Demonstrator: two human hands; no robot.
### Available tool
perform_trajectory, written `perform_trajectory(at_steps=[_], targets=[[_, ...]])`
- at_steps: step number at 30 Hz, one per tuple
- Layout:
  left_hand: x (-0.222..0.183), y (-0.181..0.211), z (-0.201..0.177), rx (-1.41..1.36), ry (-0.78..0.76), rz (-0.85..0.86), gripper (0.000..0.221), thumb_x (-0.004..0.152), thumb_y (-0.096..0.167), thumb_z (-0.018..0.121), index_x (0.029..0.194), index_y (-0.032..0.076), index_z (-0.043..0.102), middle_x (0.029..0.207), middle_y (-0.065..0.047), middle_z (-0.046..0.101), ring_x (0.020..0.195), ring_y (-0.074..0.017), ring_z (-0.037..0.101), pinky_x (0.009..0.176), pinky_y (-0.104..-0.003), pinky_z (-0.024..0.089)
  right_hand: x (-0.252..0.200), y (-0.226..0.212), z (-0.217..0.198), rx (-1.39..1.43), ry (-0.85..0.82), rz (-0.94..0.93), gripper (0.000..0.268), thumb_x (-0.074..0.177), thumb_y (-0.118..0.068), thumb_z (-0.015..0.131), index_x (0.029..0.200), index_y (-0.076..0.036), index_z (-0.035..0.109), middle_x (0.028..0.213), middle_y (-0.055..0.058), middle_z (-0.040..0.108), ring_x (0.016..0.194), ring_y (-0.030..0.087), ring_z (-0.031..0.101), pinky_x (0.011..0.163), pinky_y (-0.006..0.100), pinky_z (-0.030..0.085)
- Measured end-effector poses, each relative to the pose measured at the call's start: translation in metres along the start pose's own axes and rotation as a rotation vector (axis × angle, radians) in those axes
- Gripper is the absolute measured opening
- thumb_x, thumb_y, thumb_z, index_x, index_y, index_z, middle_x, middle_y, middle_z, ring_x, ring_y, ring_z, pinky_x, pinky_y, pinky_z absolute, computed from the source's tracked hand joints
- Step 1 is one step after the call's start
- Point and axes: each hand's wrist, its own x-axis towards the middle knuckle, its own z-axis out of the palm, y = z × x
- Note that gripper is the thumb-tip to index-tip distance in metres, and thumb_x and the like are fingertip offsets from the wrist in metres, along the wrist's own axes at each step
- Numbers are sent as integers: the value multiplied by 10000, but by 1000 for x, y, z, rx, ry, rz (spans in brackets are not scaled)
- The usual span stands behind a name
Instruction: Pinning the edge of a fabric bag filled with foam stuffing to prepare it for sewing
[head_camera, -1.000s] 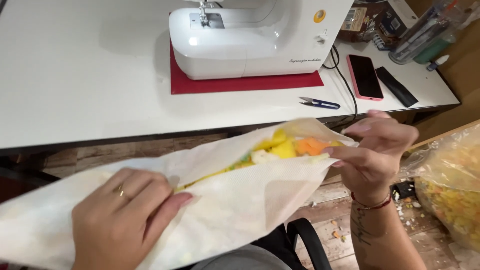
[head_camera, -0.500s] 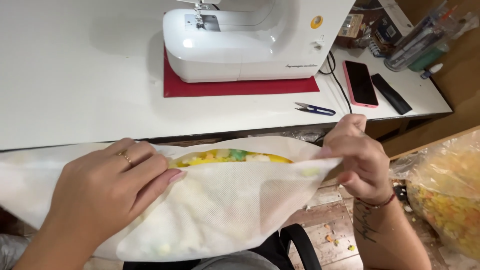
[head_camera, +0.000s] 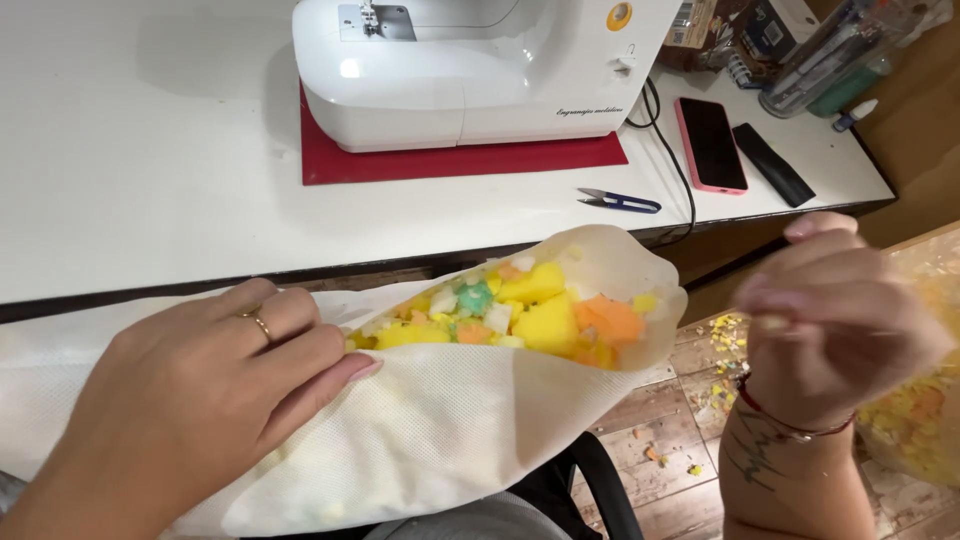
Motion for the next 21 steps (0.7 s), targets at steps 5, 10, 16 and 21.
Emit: perform_trajectory(at_steps=[5,10,16,21], targets=[[5,3,-3,73,0,126,363,1039,476,647,793,211,618,837,44,581,691,-154,570,534,-334,509,39,7,7,211,111,-43,92,1011,-197,704,1069,-220,637,945,-66,666,765,38,665,1025,261,588],[10,10,-5,14,-26,155,377,1040,488,637,789,207,642,832,31,607,733,-188,623,559,-334,504,121,-33,18,-16,-1008,53,707,1054,-520,154,1185,-166,752,1301,67,671,1119,178,632,1164,540,140],[0,0,-3,-95,-42,82,310,994,433,666,801,193,635,847,45,581,741,-170,607,535,-366,518,6,41,-1,203,-37,-13,254,1073,-383,559,868,-240,607,760,-88,623,686,69,583,874,304,481],[5,-2,2,-175,19,112,288,982,356,689,779,171,604,821,20,561,729,-214,601,633,-379,525,-71,67,44,139,68,-110,486,908,-540,674,1211,-171,585,1162,14,577,1084,161,595,1141,427,481]])
